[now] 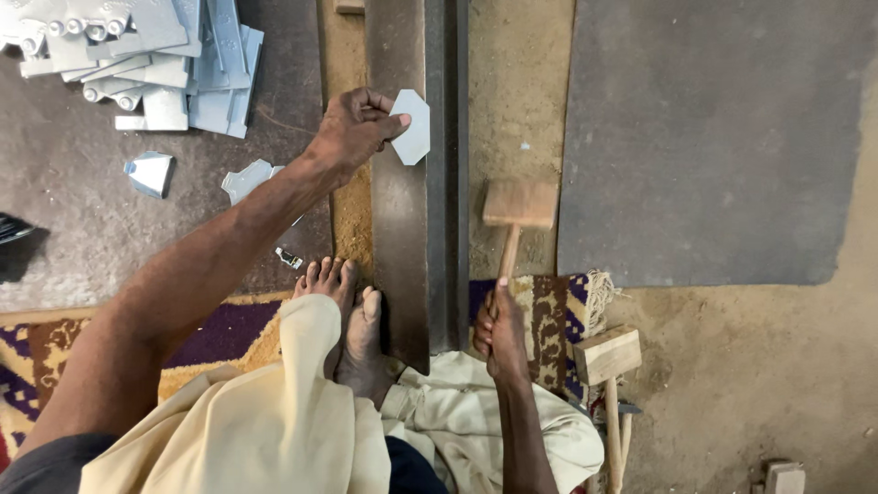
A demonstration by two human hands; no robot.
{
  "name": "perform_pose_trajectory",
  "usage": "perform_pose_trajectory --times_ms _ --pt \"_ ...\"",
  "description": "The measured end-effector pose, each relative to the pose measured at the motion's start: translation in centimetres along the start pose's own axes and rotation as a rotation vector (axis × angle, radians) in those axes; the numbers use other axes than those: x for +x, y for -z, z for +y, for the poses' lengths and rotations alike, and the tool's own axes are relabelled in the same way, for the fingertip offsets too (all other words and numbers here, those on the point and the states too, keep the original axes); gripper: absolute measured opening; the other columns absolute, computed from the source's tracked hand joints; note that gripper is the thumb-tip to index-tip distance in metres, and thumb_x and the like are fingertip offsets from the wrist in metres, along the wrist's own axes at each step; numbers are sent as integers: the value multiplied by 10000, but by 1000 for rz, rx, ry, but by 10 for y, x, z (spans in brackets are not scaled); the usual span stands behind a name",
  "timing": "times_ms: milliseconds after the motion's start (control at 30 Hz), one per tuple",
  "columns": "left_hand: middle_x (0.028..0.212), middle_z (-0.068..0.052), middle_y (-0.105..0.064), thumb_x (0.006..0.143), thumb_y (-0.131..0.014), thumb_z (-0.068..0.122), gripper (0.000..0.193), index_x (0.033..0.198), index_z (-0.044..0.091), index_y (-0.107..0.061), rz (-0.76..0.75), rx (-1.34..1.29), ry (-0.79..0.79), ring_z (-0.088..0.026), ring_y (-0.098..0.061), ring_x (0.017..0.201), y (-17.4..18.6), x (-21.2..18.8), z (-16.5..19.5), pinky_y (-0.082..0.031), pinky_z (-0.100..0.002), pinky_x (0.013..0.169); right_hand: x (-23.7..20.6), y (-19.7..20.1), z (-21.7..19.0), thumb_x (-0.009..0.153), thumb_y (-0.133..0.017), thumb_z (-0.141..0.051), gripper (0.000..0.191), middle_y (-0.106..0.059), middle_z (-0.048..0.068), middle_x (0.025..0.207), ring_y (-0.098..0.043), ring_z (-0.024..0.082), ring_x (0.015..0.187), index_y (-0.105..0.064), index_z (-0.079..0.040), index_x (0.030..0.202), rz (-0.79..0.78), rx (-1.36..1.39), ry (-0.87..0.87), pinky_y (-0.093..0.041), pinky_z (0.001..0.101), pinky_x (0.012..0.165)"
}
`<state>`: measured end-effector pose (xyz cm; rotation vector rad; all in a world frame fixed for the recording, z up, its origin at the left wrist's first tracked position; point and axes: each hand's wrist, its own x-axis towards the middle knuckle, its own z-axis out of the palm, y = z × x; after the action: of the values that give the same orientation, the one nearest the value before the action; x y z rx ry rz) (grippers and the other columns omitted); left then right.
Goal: The person sits on the floor and hammers small cut metal pieces against a steel beam using a wooden mallet, folding and shaping each piece, then sets finished pieces aside and picks up the next piece to repeat the process.
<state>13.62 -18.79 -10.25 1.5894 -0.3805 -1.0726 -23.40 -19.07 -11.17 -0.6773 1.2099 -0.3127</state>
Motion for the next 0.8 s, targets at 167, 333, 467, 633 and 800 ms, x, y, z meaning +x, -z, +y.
perform_pose_trajectory --times_ms 167,333,467,633,800 --pt "922 -82 -744 896 -788 126 246 1069 7 -658 -3 -4 -14 -117 -678 767 -2 4 -2 -581 -235 663 -35 -44 -51 1007 -461 -542 471 -470 -41 552 -365 80 358 -588 -99 912 132 -272 233 -314 282 267" --pt "908 -87 -755 896 -790 117 248 1070 -5 -664 1 -28 -38 -107 -681 745 -3 8 -8 -567 -239 639 -62 -51 -91 1085 -440 -530 460 -449 -20 610 -398 71 417 -562 -102 970 -97 -13 798 -354 275 304" --pt "915 -79 -759 904 -787 133 236 1061 2 -667 3 3 -50 -91 -685 747 -1 10 -10 -568 -230 635 -19 -62 -76 1137 -359 -603 561 -454 -25 633 -418 89 472 -537 -138 879 -121 -47 921 -343 262 347" --pt "864 -73 -728 922 -797 148 227 1037 1 -668 -38 -29 -106 -89 -635 705 -5 -1 -6 -527 -243 593 -3 -83 -63 1009 -482 -577 475 -338 -26 565 -314 115 414 -493 -122 873 81 -432 291 -262 282 352" --pt "814 -55 -672 964 -798 145 219 961 -25 -659 -86 -113 -115 -97 -607 685 -4 -5 -6 -512 -260 566 -63 -63 -102 1039 -453 -591 431 -406 -59 608 -354 53 441 -497 -178 923 137 -12 282 -278 234 365"
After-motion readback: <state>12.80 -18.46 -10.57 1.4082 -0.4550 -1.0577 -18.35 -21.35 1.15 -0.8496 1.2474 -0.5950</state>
